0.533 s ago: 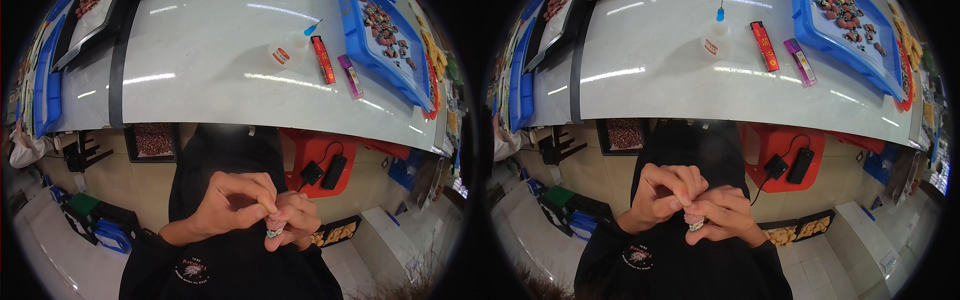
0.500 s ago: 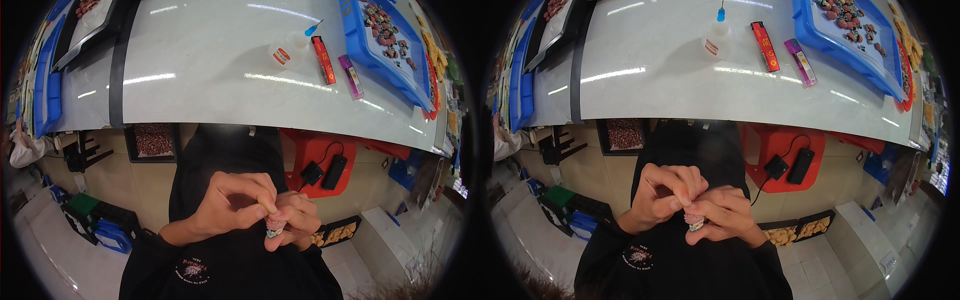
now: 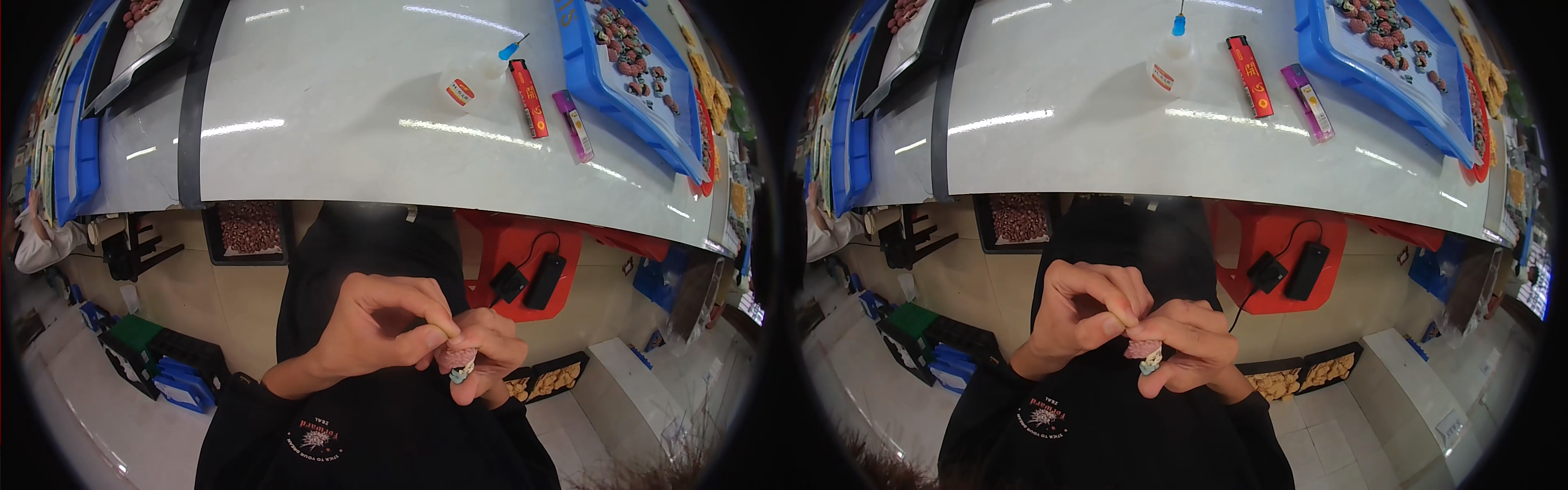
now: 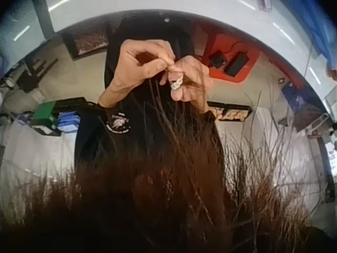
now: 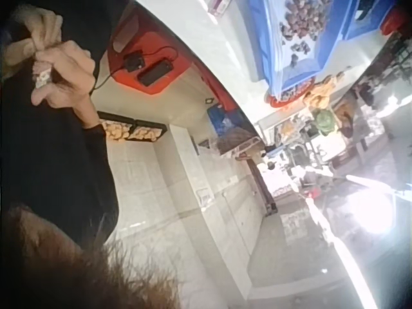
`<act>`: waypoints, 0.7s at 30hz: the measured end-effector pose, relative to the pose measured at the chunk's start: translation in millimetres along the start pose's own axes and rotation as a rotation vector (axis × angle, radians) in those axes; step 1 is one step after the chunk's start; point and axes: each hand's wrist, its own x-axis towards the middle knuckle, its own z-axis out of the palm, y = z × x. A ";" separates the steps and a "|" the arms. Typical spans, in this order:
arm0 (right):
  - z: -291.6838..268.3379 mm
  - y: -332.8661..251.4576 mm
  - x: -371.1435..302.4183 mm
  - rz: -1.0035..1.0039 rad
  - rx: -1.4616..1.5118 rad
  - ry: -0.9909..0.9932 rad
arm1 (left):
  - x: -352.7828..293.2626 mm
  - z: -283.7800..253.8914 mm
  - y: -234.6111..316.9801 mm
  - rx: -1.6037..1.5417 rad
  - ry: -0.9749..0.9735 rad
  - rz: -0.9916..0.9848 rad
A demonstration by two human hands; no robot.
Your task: Applying glue and assembling small plastic components at an industrial workbench.
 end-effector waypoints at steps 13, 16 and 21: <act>-7.8 -2.6 5.9 -0.093 -0.194 -0.062 | 2.0 1.7 5.4 0.145 -0.020 0.141; -7.1 -1.9 3.3 -0.105 -0.209 -0.047 | 0.8 2.0 5.8 0.146 -0.019 0.117; -8.7 0.0 4.2 -0.135 -0.260 -0.088 | -1.1 0.2 3.1 0.148 0.011 0.109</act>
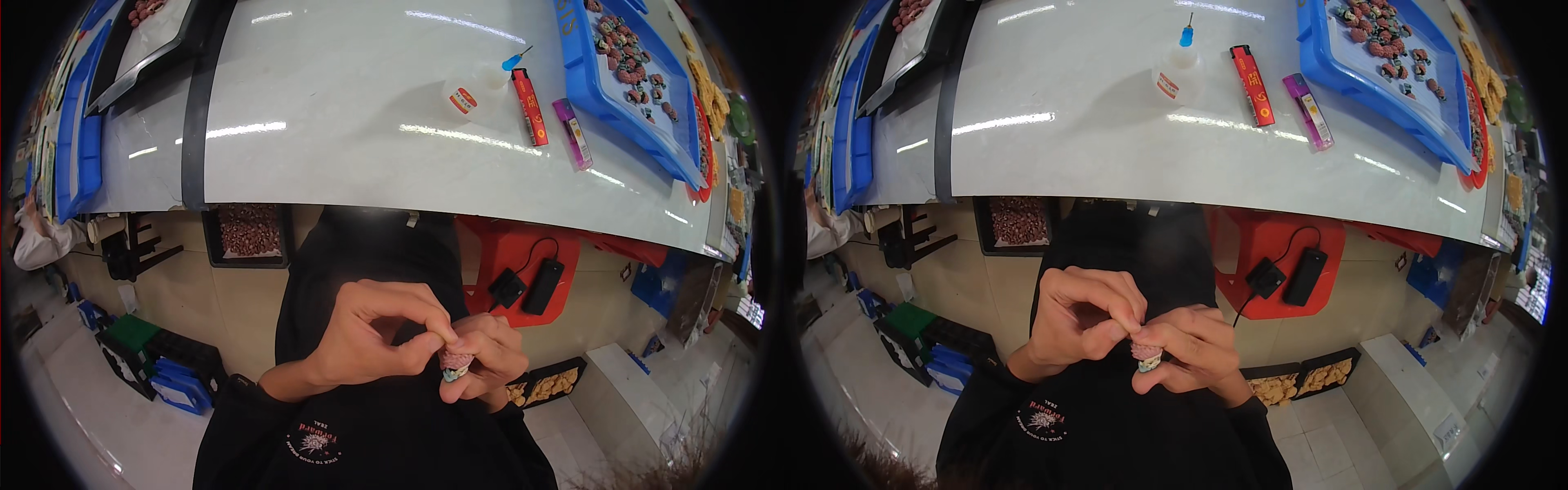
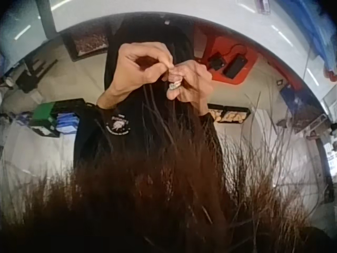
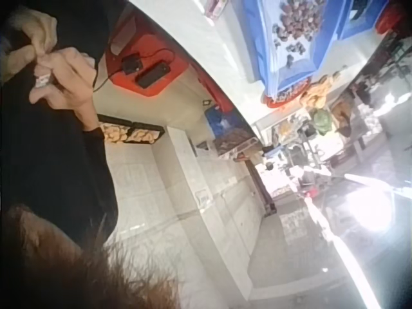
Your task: Applying glue and assembling small plastic components at an industrial workbench.
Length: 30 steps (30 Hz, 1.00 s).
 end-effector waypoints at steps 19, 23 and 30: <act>-106.1 2.7 101.1 -0.056 -0.780 0.386 | 2.7 -23.2 4.3 0.031 0.201 0.151; -155.1 0.0 169.8 0.109 -1.021 0.482 | 6.5 -25.8 2.9 0.013 0.181 0.164; -90.0 -2.1 131.1 0.013 -0.855 0.398 | 13.9 -18.5 12.4 0.106 0.307 0.194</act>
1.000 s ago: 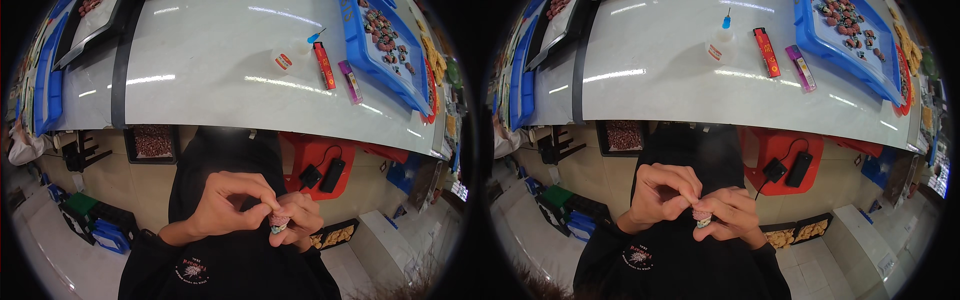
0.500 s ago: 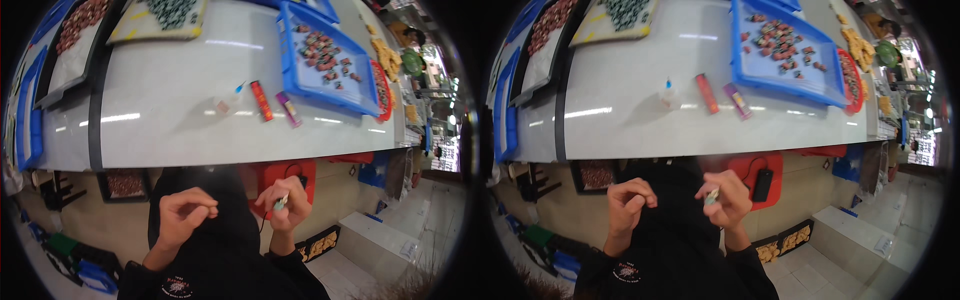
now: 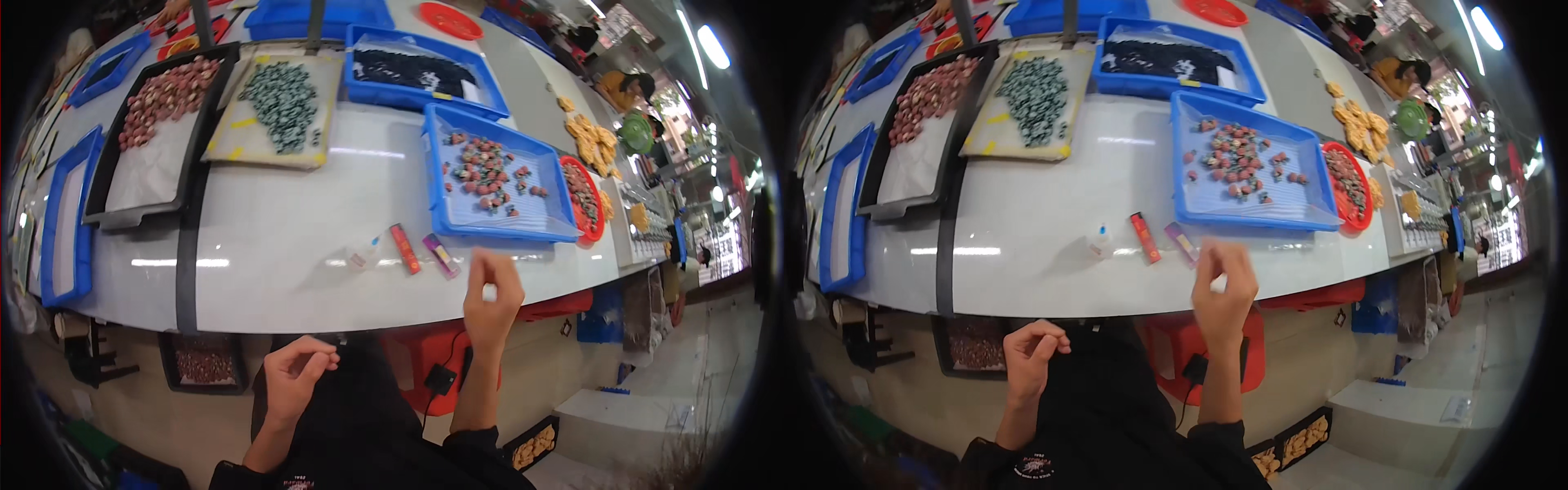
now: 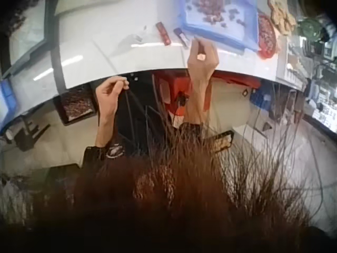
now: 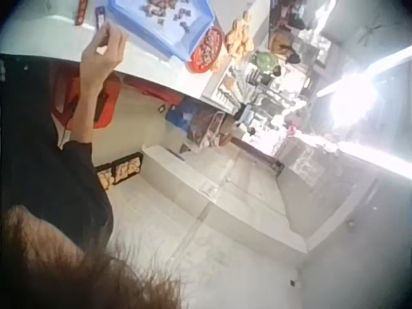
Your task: Applying glue and assembling small plastic components at an industrial workbench.
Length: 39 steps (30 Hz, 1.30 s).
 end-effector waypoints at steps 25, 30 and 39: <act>14.7 -75.3 -78.7 -0.143 0.239 -0.470 | -9.3 11.2 2.4 0.554 -0.097 0.346; 23.2 -71.1 -88.3 -0.066 0.345 -0.414 | -10.6 15.1 -3.7 0.459 -0.084 0.303; 43.7 -39.9 -72.2 0.110 0.241 -0.199 | -4.1 5.1 -6.1 0.368 -0.050 0.230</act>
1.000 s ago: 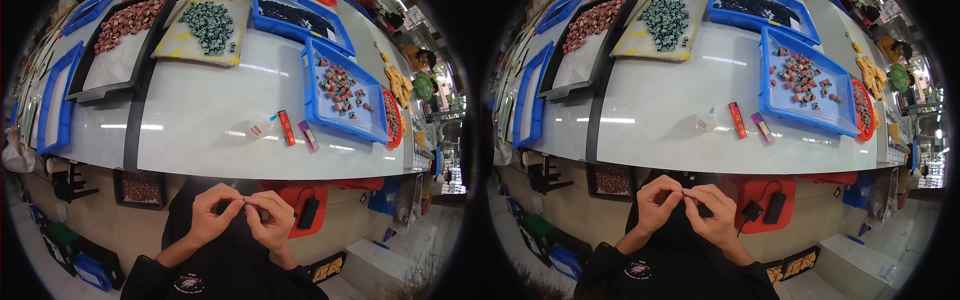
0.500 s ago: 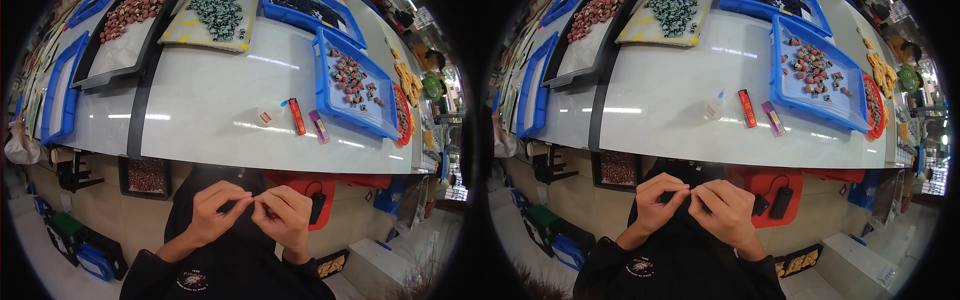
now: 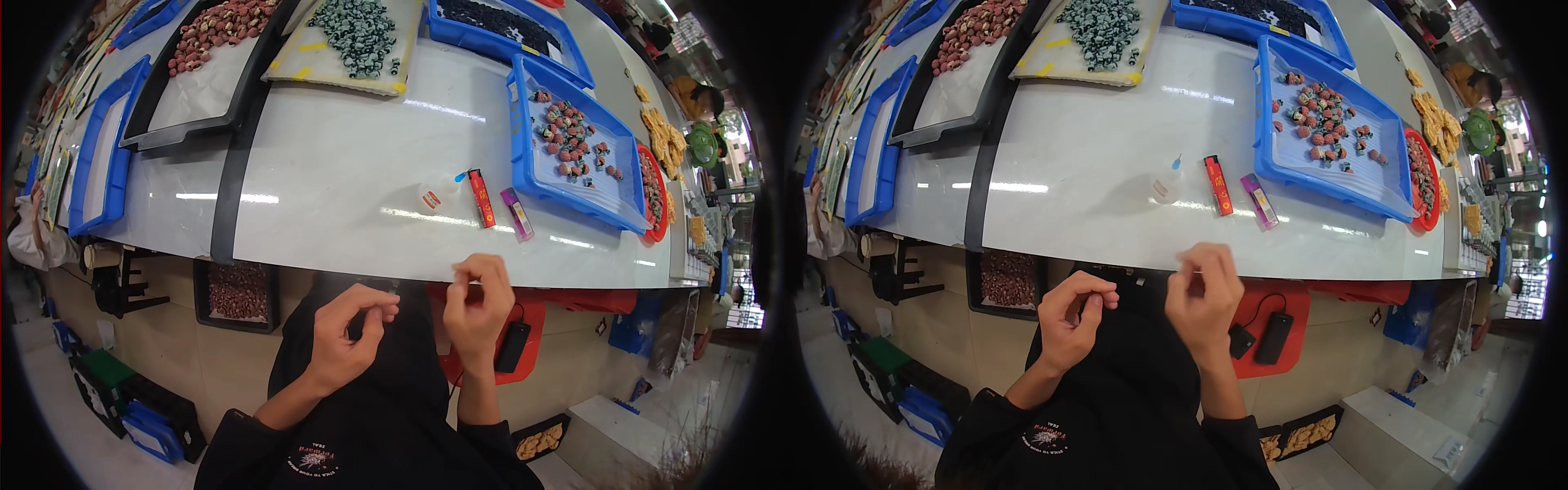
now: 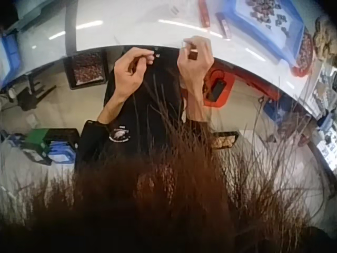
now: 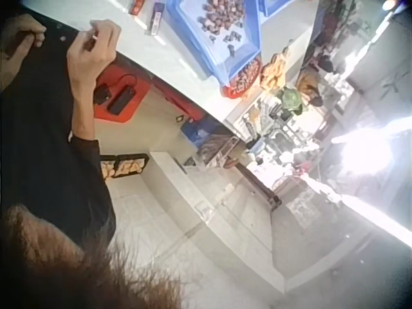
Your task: Applying glue and assembling small plastic components at an industrial workbench.
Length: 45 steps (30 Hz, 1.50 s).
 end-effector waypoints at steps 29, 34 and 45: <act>-58.7 137.3 -177.8 0.738 0.272 0.216 | -10.1 114.7 -100.7 0.519 -0.732 0.190; -59.7 182.5 -206.7 0.922 0.264 0.357 | -34.8 135.2 -181.2 0.589 -0.643 0.038; -62.2 188.0 -171.6 0.603 -0.212 0.277 | -39.9 134.1 -183.5 0.666 -0.659 0.131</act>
